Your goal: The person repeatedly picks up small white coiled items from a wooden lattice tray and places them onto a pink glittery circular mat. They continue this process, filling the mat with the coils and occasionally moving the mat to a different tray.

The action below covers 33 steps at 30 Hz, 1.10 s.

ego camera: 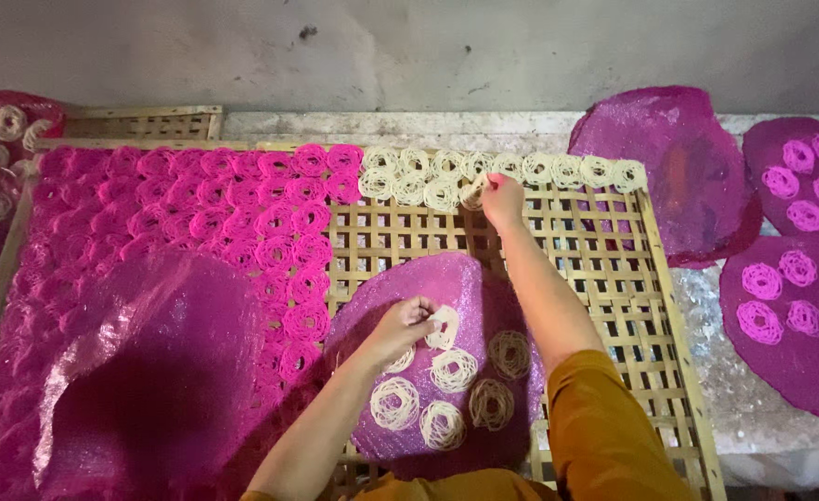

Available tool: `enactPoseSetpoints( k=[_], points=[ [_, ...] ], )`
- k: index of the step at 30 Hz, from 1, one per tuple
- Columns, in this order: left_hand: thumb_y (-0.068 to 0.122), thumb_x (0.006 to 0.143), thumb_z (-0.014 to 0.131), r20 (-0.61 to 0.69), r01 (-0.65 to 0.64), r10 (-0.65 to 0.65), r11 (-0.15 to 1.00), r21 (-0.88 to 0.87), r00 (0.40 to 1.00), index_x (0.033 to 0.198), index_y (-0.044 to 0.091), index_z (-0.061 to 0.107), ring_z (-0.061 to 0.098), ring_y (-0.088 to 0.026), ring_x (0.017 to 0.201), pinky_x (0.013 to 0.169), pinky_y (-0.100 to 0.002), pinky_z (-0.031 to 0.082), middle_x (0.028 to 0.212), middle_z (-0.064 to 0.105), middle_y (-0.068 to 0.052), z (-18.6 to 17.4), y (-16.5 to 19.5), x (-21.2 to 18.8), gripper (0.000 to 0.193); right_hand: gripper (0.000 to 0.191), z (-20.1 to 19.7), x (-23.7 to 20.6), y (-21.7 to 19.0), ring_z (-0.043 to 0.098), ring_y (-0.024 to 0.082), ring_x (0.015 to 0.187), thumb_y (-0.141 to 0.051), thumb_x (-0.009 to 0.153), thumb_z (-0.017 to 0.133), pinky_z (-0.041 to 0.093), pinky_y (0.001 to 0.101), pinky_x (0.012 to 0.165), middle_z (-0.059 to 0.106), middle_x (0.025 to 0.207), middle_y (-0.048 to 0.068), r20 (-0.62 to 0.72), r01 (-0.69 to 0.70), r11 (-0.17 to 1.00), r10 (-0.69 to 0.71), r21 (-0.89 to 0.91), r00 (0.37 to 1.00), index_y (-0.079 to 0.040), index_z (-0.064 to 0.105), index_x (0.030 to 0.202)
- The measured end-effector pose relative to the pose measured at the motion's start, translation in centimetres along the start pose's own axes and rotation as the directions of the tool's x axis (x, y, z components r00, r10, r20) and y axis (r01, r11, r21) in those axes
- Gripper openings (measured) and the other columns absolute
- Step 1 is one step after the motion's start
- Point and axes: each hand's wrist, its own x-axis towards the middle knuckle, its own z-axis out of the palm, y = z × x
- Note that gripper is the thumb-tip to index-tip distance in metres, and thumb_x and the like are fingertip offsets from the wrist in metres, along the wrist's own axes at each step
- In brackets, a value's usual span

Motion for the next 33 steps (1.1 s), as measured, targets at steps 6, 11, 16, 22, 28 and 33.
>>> enactPoseSetpoints(
  k=[6, 11, 16, 22, 28, 33],
  points=[
    [0.004, 0.094, 0.065, -0.065, -0.154, 0.148, 0.983, -0.096, 0.987, 0.113, 0.001, 0.062, 0.071, -0.020, 0.085, 0.075, -0.031, 0.058, 0.100, 0.073, -0.013, -0.6, 3.1, 2.4, 0.020, 0.018, -3.1, -3.7, 0.1, 0.068, 0.032, 0.097, -0.015, 0.101, 0.066, 0.053, 0.0458, 0.096, 0.075, 0.104, 0.018, 0.163, 0.182, 0.979, -0.167, -0.086, 0.972, -0.002, 0.077, 0.104],
    [0.004, 0.088, 0.071, -0.252, -0.443, 0.556, 0.808, 0.389, 0.792, 0.113, 0.001, 0.061, 0.075, -0.021, 0.082, 0.071, -0.033, 0.060, 0.094, 0.075, -0.014, 2.0, 5.2, 4.6, 0.027, 0.037, -5.8, -10.0, -0.4, 0.072, 0.014, 0.086, -0.039, 0.102, 0.066, 0.060, 0.0274, 0.083, 0.075, 0.098, 0.010, 0.710, -0.747, 0.629, 0.423, 0.217, 0.563, -0.003, 0.064, 0.112],
    [0.008, 0.099, 0.055, -0.208, -0.125, 0.273, 0.835, 0.535, 0.939, 0.121, 0.012, 0.062, 0.074, -0.025, 0.074, 0.068, -0.037, 0.060, 0.087, 0.075, -0.016, 4.3, 6.3, 4.6, 0.024, 0.030, -5.7, -10.9, 3.2, 0.062, 0.013, 0.069, -0.018, 0.095, 0.060, 0.052, 0.0288, 0.066, 0.074, 0.094, 0.009, 0.695, -0.711, 0.666, 0.402, 0.226, 0.597, -0.009, 0.070, 0.122],
    [0.008, 0.090, 0.063, -0.165, -0.351, 0.743, 0.484, 0.802, 0.649, 0.115, 0.010, 0.070, 0.067, -0.038, 0.107, 0.090, -0.049, 0.054, 0.114, 0.071, -0.020, 1.1, 9.6, 12.8, 0.026, 0.020, -7.9, -8.5, 7.3, 0.064, 0.012, 0.082, -0.006, 0.100, 0.059, 0.052, 0.0221, 0.076, 0.073, 0.107, 0.015, 0.554, -0.710, 0.189, 0.503, 0.679, 0.664, -0.001, 0.069, 0.117],
    [0.013, 0.090, 0.063, -0.218, 0.071, 0.461, 0.314, 0.947, 0.860, 0.113, 0.016, 0.076, 0.052, -0.030, 0.124, 0.101, -0.046, 0.044, 0.128, 0.063, -0.012, 0.4, 13.2, 19.6, 0.027, 0.024, -11.0, -15.4, 5.0, 0.064, 0.020, 0.103, -0.024, 0.099, 0.064, 0.051, 0.0381, 0.093, 0.070, 0.109, 0.010, 0.508, -0.619, 0.198, 0.413, 0.760, 0.756, -0.001, 0.065, 0.108],
    [0.018, 0.090, 0.065, -0.295, 0.235, 0.418, 0.190, 0.953, 0.859, 0.105, 0.013, 0.078, 0.052, -0.026, 0.126, 0.106, -0.046, 0.037, 0.127, 0.066, -0.009, 1.0, 14.2, 22.2, 0.021, 0.032, -14.2, -19.8, 4.8, 0.061, 0.017, 0.106, -0.022, 0.092, 0.065, 0.047, 0.0358, 0.097, 0.070, 0.112, 0.006, 0.491, -0.575, 0.196, 0.351, 0.794, 0.798, -0.001, 0.069, 0.116]
  ],
)
